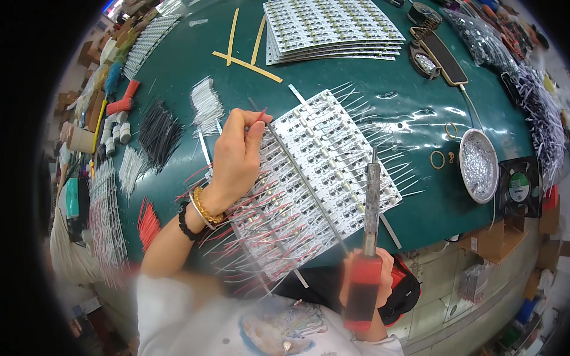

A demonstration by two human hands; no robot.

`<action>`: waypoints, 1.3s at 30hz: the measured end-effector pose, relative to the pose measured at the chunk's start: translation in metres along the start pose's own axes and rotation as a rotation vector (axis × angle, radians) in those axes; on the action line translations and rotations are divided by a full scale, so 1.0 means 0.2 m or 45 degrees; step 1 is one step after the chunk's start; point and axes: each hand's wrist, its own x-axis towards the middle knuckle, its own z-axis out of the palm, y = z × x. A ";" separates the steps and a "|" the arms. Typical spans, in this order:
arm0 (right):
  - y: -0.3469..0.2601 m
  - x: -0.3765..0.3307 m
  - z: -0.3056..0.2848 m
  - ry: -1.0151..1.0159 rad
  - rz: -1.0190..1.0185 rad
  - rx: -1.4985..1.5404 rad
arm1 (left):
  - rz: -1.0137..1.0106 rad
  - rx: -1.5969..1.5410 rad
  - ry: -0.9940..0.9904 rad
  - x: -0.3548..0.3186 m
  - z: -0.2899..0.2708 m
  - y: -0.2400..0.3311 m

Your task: The person solders red wires and white wires onto strips of LEDs on a workbench using a soldering iron and solder wire.

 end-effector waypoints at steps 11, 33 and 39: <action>0.01 0.00 0.02 0.101 -0.167 0.078 | 0.242 0.390 0.079 -0.04 -0.02 0.03; 0.01 0.00 -0.01 -0.003 -0.284 0.045 | 0.648 0.311 -0.546 -0.23 -0.14 0.10; -0.09 0.04 -0.14 0.055 0.061 0.181 | 0.494 0.203 -0.535 -0.22 -0.15 0.12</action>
